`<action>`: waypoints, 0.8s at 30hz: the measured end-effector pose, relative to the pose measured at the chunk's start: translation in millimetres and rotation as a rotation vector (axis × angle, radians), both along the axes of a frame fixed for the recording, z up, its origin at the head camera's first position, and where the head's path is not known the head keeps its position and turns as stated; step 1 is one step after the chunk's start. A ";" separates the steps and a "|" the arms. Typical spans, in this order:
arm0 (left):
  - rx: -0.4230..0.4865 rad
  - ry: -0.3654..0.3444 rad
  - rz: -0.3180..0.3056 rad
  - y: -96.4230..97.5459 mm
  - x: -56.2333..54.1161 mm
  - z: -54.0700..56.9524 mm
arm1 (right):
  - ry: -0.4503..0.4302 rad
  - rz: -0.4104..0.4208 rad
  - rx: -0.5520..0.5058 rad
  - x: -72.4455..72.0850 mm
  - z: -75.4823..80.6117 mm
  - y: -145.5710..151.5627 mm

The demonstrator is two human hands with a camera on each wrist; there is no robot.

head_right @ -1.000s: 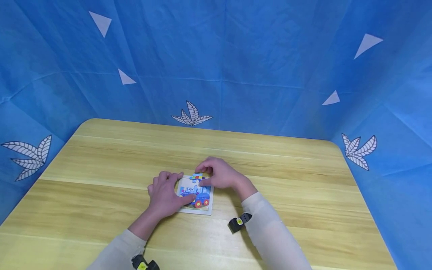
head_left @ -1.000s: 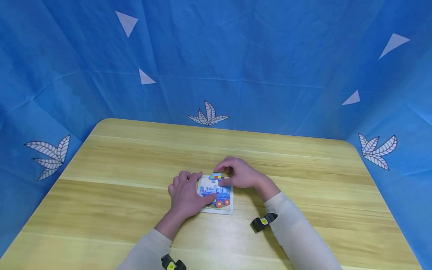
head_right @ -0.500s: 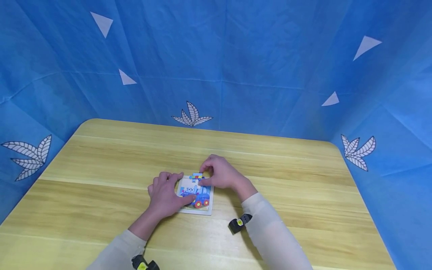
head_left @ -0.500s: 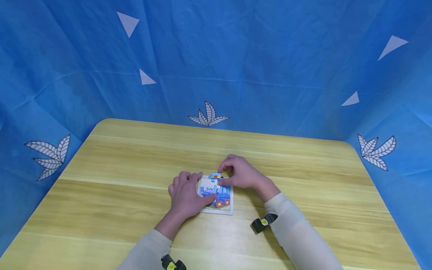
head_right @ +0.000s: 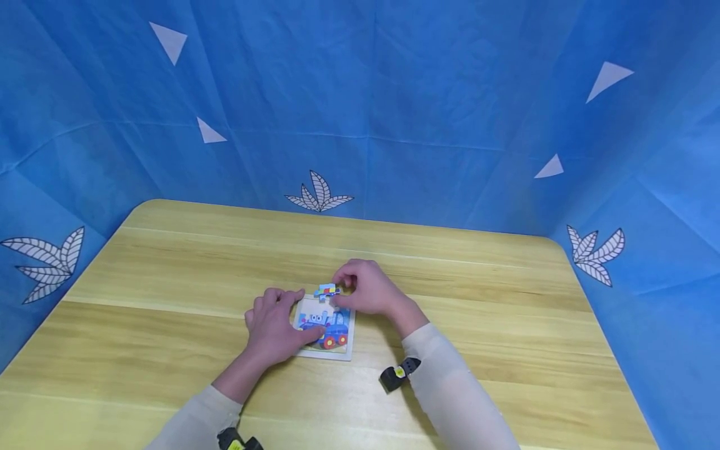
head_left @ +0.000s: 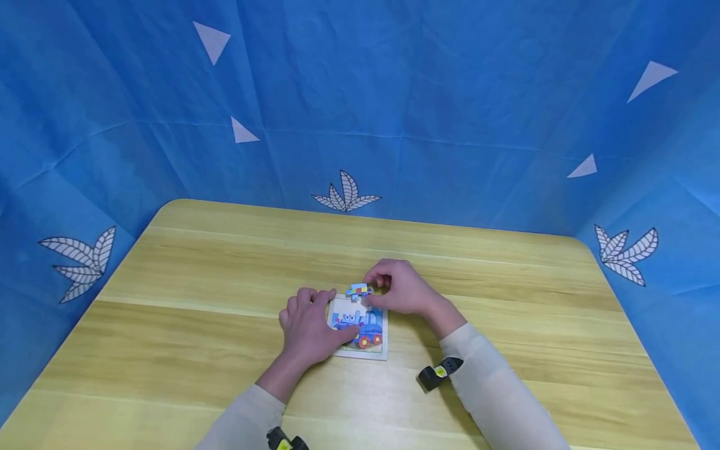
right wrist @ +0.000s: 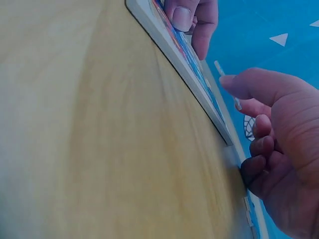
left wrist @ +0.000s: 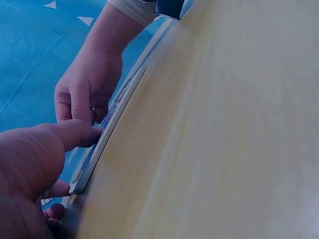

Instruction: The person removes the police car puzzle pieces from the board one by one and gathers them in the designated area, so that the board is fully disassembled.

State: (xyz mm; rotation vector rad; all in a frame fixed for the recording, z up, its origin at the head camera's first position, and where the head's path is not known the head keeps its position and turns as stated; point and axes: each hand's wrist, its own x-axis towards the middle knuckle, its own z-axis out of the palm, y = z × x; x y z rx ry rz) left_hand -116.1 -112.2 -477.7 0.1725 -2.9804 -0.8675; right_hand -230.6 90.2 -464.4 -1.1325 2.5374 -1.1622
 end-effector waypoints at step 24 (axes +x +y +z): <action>0.008 -0.014 0.004 1.5 1.1 1.3 | 0.016 -0.185 -0.080 17.3 5.2 80.0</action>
